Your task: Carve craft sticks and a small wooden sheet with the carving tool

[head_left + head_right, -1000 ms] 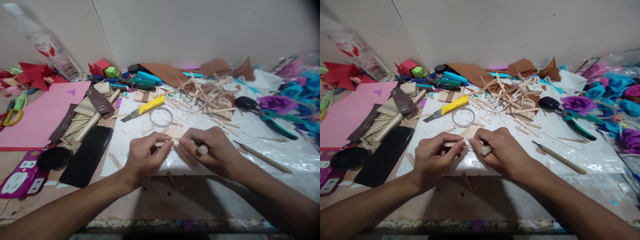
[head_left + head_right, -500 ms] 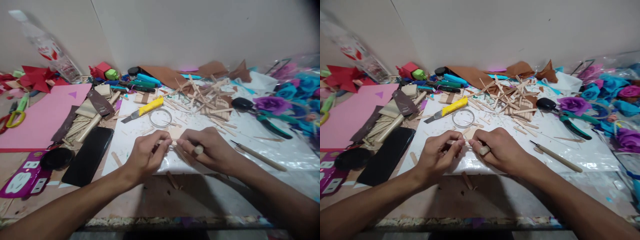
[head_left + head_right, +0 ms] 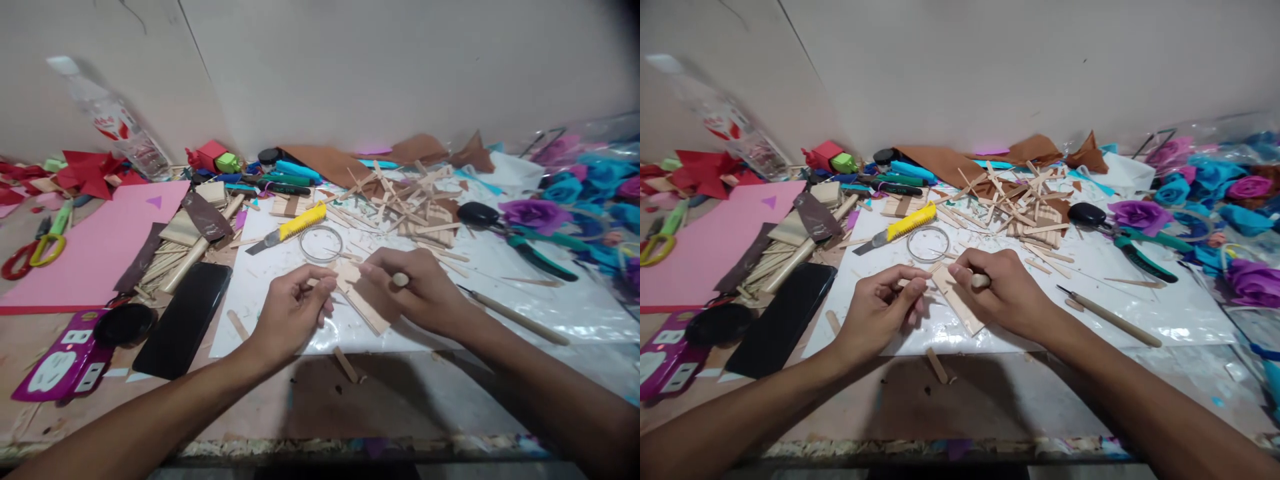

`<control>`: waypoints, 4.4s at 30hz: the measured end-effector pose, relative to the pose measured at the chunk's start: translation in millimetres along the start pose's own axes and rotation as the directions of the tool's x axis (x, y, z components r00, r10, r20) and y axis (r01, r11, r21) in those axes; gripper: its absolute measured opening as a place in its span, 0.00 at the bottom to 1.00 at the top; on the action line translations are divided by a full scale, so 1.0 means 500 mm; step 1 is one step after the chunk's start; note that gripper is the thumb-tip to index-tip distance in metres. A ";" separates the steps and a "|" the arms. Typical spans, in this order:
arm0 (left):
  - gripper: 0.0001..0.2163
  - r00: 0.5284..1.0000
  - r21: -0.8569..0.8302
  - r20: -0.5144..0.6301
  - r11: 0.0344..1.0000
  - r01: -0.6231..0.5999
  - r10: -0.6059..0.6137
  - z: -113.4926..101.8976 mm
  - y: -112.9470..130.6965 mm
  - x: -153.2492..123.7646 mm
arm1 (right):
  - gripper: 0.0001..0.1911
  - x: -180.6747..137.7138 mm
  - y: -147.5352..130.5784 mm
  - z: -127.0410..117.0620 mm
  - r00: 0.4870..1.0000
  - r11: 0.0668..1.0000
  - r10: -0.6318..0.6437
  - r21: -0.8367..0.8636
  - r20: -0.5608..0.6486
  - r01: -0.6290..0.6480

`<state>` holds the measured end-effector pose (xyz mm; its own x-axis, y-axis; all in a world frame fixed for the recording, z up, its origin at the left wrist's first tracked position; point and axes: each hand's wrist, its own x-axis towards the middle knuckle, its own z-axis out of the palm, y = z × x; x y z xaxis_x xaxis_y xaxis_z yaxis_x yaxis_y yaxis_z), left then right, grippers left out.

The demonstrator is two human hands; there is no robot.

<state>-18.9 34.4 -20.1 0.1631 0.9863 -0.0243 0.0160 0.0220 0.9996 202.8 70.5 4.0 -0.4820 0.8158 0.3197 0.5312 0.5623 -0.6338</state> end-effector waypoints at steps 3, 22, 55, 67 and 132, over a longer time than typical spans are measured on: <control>0.18 1.000 -0.101 0.000 0.995 0.018 -0.018 -0.005 -0.003 0.011 | 0.18 0.001 -0.002 0.002 1.000 0.995 0.014 0.096 0.026 -0.016; 0.13 0.991 -0.230 0.125 0.971 0.070 -0.042 -0.013 0.007 0.015 | 0.15 0.012 0.001 -0.013 0.986 0.978 -0.125 0.179 0.111 0.103; 0.12 0.992 -0.276 0.124 0.959 0.057 -0.023 -0.008 0.004 0.012 | 0.19 0.012 -0.001 -0.023 0.955 0.984 -0.141 0.140 0.263 0.107; 0.15 0.988 -0.329 0.146 0.939 0.104 -0.059 -0.009 0.004 0.014 | 0.18 0.011 -0.003 -0.023 0.956 0.975 -0.124 0.213 0.267 0.067; 0.08 0.975 0.096 0.218 0.995 0.019 -0.040 -0.001 0.043 -0.004 | 0.14 0.004 -0.020 -0.018 0.904 0.963 -0.238 0.208 0.356 0.172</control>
<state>-19.6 33.0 1.2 0.3730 0.9255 -0.0662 0.1135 0.0253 0.9932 202.9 67.8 17.3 -0.8100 0.5551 0.1893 0.2836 0.6533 -0.7019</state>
